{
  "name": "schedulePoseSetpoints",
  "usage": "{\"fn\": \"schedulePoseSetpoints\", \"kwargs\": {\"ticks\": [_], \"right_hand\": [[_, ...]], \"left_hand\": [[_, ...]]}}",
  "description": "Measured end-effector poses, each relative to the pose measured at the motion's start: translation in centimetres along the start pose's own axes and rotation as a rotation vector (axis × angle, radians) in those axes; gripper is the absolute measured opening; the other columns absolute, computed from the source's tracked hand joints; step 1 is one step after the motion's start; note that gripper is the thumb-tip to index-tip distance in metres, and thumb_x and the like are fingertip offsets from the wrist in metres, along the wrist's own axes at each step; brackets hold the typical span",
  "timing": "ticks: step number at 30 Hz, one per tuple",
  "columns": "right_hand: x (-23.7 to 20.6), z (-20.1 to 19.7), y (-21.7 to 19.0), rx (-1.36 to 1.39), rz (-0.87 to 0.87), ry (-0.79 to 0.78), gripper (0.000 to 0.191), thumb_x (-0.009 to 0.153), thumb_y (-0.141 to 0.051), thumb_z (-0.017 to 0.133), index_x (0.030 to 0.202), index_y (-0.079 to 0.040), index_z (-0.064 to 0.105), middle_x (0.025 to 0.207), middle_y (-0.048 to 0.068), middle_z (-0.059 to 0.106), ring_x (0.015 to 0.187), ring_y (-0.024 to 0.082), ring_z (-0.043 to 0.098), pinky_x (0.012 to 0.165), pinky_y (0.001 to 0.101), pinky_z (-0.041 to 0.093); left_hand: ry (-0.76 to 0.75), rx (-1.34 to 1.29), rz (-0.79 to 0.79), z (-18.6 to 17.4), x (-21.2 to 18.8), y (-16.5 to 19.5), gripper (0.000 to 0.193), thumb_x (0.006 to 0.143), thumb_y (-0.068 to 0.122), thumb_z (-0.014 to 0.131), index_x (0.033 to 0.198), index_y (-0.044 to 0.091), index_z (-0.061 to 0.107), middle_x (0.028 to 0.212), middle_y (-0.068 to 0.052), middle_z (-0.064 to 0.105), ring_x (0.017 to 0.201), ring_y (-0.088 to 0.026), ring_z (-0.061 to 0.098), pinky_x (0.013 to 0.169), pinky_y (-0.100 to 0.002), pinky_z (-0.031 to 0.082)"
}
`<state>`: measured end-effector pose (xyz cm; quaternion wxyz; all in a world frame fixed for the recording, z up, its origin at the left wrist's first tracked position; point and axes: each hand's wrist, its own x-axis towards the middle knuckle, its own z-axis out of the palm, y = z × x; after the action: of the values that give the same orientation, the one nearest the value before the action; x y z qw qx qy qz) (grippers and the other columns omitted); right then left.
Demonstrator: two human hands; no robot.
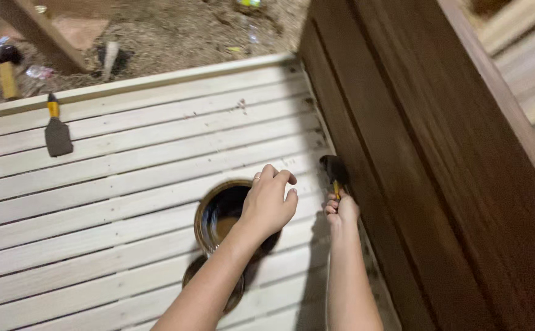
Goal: The person applies brown wood stain to a slatted wooden bench using a wide brush. They dip the brush into an open stain can on the bench, brush the stain onto the vertical backrest panels and then the horizontal seat slats, working along the boards to coat the raw wood.
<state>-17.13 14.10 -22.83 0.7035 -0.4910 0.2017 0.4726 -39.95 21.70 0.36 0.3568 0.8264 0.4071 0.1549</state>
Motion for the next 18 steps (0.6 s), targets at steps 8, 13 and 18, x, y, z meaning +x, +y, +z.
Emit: {"fn": "schedulePoseSetpoints", "kwargs": {"ticks": [8, 13, 18], "right_hand": [[-11.1, -10.8, 1.3, 0.061, -0.007, 0.121, 0.013, 0.107, -0.022, 0.048, 0.104, -0.010, 0.052, 0.072, 0.004, 0.053, 0.046, 0.007, 0.035, 0.037, 0.0227, 0.024], [-17.8, -17.6, 2.5, 0.091, -0.033, 0.250, 0.015, 0.106, -0.020, 0.052, 0.102, -0.006, 0.052, 0.073, 0.006, 0.055, 0.045, 0.007, 0.035, 0.036, 0.0240, 0.023], [-22.8, -23.9, 3.9, 0.147, -0.017, 0.340, 0.016, 0.104, -0.023, 0.056, 0.101, -0.007, 0.054, 0.074, 0.007, 0.057, 0.044, 0.007, 0.037, 0.036, 0.0239, 0.022]], "left_hand": [[-0.047, -0.106, 0.144, 3.7, -10.4, 3.1, 0.025, 0.086, 0.016, 0.064, 0.107, 0.006, 0.070, 0.104, -0.019, 0.059, 0.104, -0.038, 0.058, 0.093, -0.047, 0.048], [-0.164, -0.090, 0.116, 5.4, -15.4, 4.1, 0.026, 0.087, 0.018, 0.063, 0.109, 0.007, 0.070, 0.105, -0.018, 0.059, 0.104, -0.035, 0.060, 0.092, -0.046, 0.049], [-0.250, -0.040, 0.103, 7.9, -19.7, 5.0, 0.026, 0.087, 0.019, 0.063, 0.109, 0.008, 0.070, 0.105, -0.017, 0.060, 0.105, -0.034, 0.060, 0.091, -0.047, 0.048]]}}
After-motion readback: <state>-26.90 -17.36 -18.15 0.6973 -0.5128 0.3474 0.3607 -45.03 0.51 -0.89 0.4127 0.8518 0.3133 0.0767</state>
